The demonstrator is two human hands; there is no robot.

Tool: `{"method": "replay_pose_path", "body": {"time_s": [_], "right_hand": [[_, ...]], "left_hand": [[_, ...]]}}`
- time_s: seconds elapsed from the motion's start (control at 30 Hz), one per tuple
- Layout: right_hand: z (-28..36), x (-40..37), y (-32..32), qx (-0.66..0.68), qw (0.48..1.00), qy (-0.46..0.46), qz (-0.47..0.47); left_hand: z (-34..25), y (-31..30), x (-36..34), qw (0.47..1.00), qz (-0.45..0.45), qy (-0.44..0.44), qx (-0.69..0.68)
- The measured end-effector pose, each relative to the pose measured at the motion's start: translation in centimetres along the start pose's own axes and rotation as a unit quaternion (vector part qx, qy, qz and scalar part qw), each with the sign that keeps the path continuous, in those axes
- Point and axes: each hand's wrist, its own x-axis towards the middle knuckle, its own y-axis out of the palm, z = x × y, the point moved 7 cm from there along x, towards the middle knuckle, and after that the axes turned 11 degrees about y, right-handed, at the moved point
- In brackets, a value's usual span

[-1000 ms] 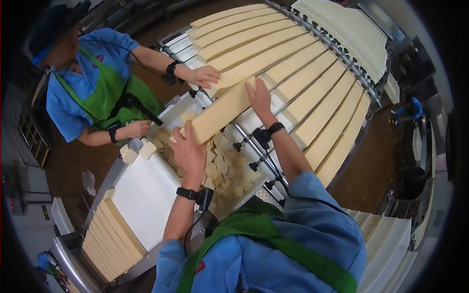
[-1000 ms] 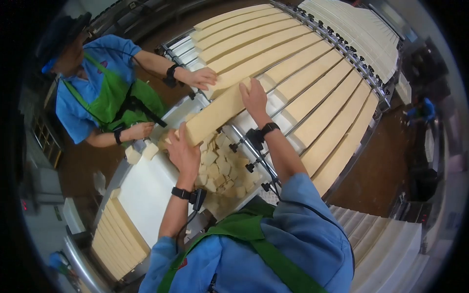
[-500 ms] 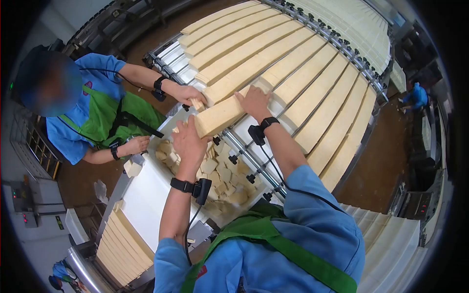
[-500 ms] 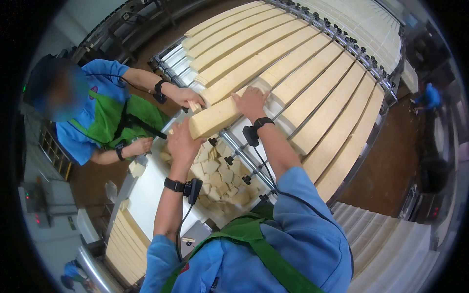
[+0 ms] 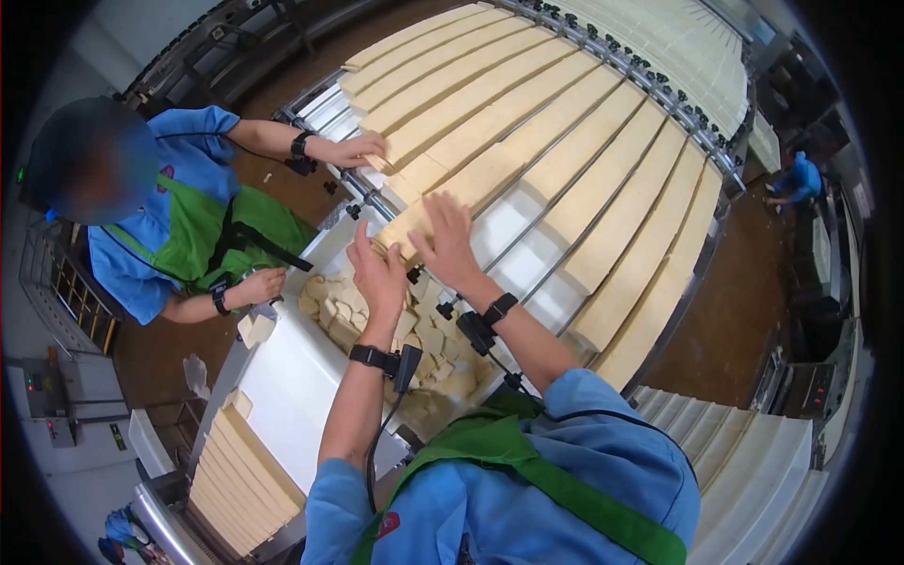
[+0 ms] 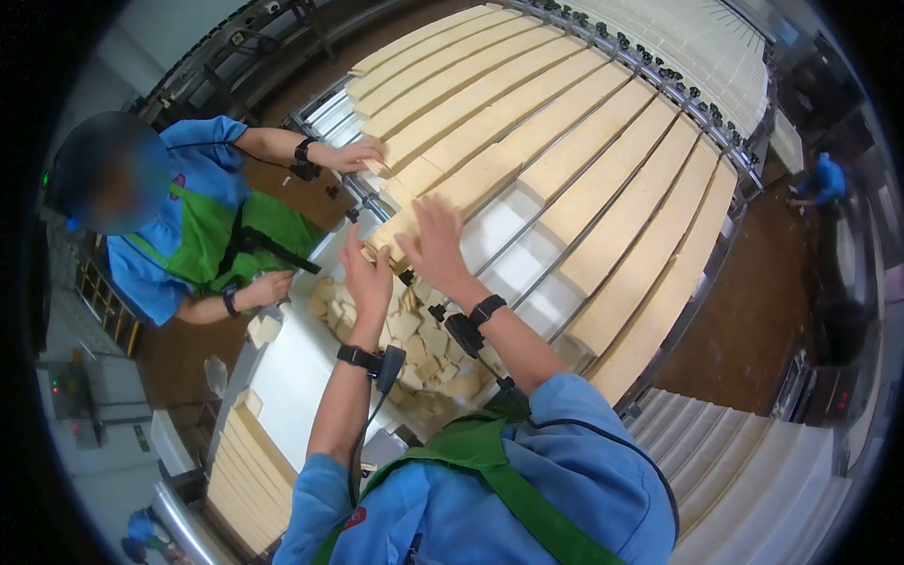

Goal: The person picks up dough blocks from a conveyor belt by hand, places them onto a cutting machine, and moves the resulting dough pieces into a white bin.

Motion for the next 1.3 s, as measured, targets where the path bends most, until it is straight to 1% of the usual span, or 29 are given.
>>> {"method": "replay_pose_path", "body": {"time_s": [0.03, 0.1, 0.13, 0.23, 0.33, 0.37, 0.47, 0.57, 0.63, 0.7, 0.73, 0.8, 0.83, 0.87, 0.97, 1.03, 1.07, 1.17, 1.3], "right_hand": [[0.6, -0.5, 0.4, -0.009, 1.000, -0.007, 0.020], [1.7, -1.4, 1.1, -0.026, 0.997, -0.025, 0.063], [1.7, -1.4, 1.3, -0.043, 0.997, -0.029, 0.057], [1.5, -1.6, 1.5, -0.091, 0.993, -0.054, 0.043], [2.5, -1.7, 1.0, -0.121, 0.987, -0.103, 0.026], [2.8, -1.7, 0.9, -0.112, 0.988, -0.104, 0.023], [3.1, -1.8, 1.3, -0.135, 0.981, -0.138, 0.025], [3.4, -1.9, 1.7, -0.173, 0.968, -0.181, 0.019], [3.6, -2.0, 1.9, -0.169, 0.964, -0.205, 0.005], [3.9, -2.2, 2.2, -0.183, 0.957, -0.227, -0.008], [3.8, -2.1, 2.4, -0.182, 0.956, -0.230, 0.008], [3.5, -2.2, 2.8, -0.178, 0.956, -0.232, 0.040], [3.4, -2.1, 2.7, -0.147, 0.961, -0.231, 0.036], [3.2, -1.9, 2.4, -0.148, 0.964, -0.220, 0.028], [3.7, -2.0, 2.4, -0.132, 0.969, -0.207, 0.016], [3.8, -2.0, 1.9, -0.108, 0.973, -0.205, -0.006], [3.8, -2.0, 1.9, -0.101, 0.973, -0.207, -0.003], [3.7, -2.2, 1.9, -0.096, 0.974, -0.207, -0.006], [3.6, -2.0, 2.3, -0.116, 0.969, -0.218, -0.028]], "left_hand": [[0.4, 0.1, -0.1, 1.000, -0.003, -0.003, -0.008], [1.1, 0.5, 0.1, 0.999, 0.005, 0.038, -0.027], [1.4, 0.4, 0.1, 0.998, 0.007, 0.056, -0.034], [2.1, 0.4, 0.3, 0.995, 0.039, 0.072, -0.051], [2.5, -0.1, 0.1, 0.993, 0.012, 0.079, -0.089], [3.4, -0.1, -0.3, 0.995, 0.005, 0.045, -0.086], [4.5, -2.1, -3.2, 0.994, -0.099, 0.014, -0.031], [6.4, -3.5, -7.6, 0.990, -0.132, 0.003, 0.038], [7.7, -4.4, -11.1, 0.995, -0.087, -0.001, 0.047], [8.9, -5.6, -14.6, 0.993, -0.044, 0.037, 0.103], [9.2, -6.2, -16.3, 0.994, -0.023, 0.023, 0.105], [9.6, -7.0, -19.5, 0.992, 0.023, 0.011, 0.124], [9.9, -7.1, -21.0, 0.989, 0.047, 0.012, 0.140], [10.3, -7.3, -22.2, 0.985, 0.069, 0.011, 0.157], [11.8, -7.0, -25.3, 0.968, 0.123, 0.044, 0.216], [11.3, -7.4, -26.1, 0.968, 0.107, 0.055, 0.218], [11.1, -7.4, -26.4, 0.968, 0.102, 0.065, 0.219], [10.1, -7.4, -26.4, 0.953, 0.093, 0.113, 0.267], [9.3, -6.6, -26.5, 0.936, 0.128, 0.154, 0.288]]}}
